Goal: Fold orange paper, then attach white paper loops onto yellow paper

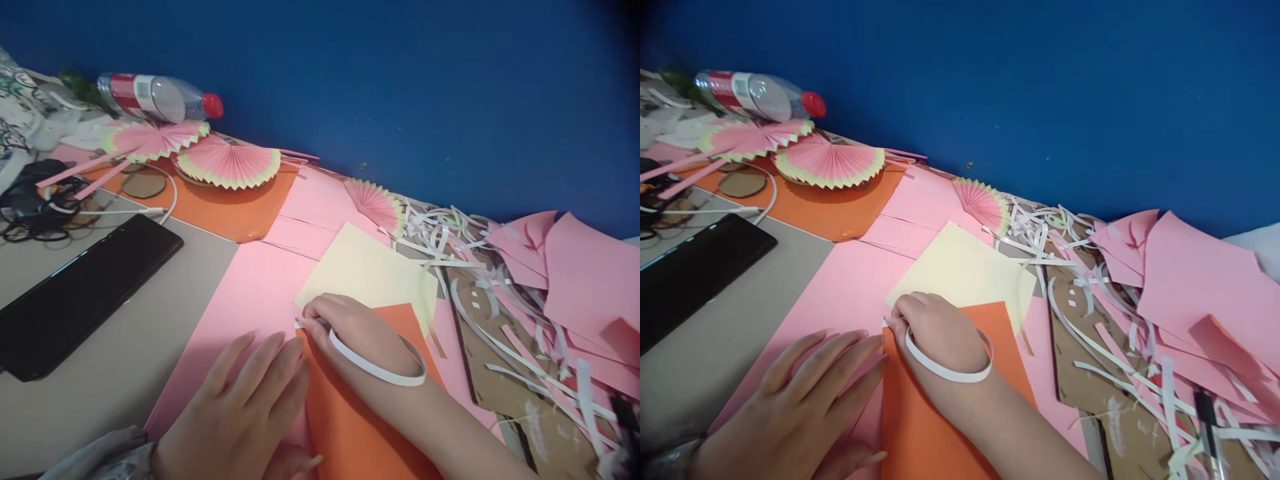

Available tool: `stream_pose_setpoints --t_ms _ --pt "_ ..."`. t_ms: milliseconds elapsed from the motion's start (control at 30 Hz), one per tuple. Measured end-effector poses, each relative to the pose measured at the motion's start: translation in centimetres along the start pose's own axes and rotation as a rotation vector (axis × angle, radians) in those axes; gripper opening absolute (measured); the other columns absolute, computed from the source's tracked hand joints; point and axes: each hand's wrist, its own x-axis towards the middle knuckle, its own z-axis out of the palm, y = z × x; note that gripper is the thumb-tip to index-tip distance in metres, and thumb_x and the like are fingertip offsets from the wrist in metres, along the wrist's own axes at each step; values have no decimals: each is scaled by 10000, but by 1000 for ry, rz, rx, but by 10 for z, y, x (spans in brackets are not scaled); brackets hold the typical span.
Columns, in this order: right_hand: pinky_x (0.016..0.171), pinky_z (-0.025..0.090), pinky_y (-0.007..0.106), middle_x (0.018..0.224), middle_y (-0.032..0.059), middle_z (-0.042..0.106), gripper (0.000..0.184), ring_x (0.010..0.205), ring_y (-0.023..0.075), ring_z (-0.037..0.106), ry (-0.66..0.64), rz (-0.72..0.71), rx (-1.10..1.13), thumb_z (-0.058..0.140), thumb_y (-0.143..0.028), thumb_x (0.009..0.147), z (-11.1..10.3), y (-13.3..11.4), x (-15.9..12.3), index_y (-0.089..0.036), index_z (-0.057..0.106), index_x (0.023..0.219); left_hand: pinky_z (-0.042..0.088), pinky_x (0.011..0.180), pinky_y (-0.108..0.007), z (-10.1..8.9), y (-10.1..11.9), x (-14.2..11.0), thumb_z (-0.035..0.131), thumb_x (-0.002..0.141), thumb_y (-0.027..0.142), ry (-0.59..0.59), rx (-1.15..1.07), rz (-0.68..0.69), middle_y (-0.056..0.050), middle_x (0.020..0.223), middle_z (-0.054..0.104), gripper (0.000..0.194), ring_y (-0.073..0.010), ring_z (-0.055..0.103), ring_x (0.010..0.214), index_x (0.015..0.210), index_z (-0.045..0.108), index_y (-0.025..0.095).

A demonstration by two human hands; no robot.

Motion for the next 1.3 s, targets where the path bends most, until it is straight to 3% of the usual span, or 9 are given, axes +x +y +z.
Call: stream_pose_setpoints --t_ms 567,733,1300 --pt "641 359 252 798 -4 615 196 764 124 528 -2 61 -19 429 -204 890 -6 -12 -3 -187 536 727 267 936 -392 -3 1 -2 421 847 581 8 55 27 -37 1181 648 478 -239 455 1115 1078 662 239" --pt "637 350 248 794 -16 610 199 768 119 534 27 97 -31 434 -198 896 -8 -17 -7 -191 550 734 309 857 -391 -6 4 -4 381 863 582 -69 74 -42 6 1251 603 470 -244 467 1076 1113 634 275" --pt "634 344 247 797 -16 612 200 771 118 536 36 97 -39 434 -185 896 -8 -18 -7 -190 549 733 309 825 -376 -9 5 2 438 830 596 -99 77 -62 5 1263 590 448 -239 486 1032 1115 620 301"
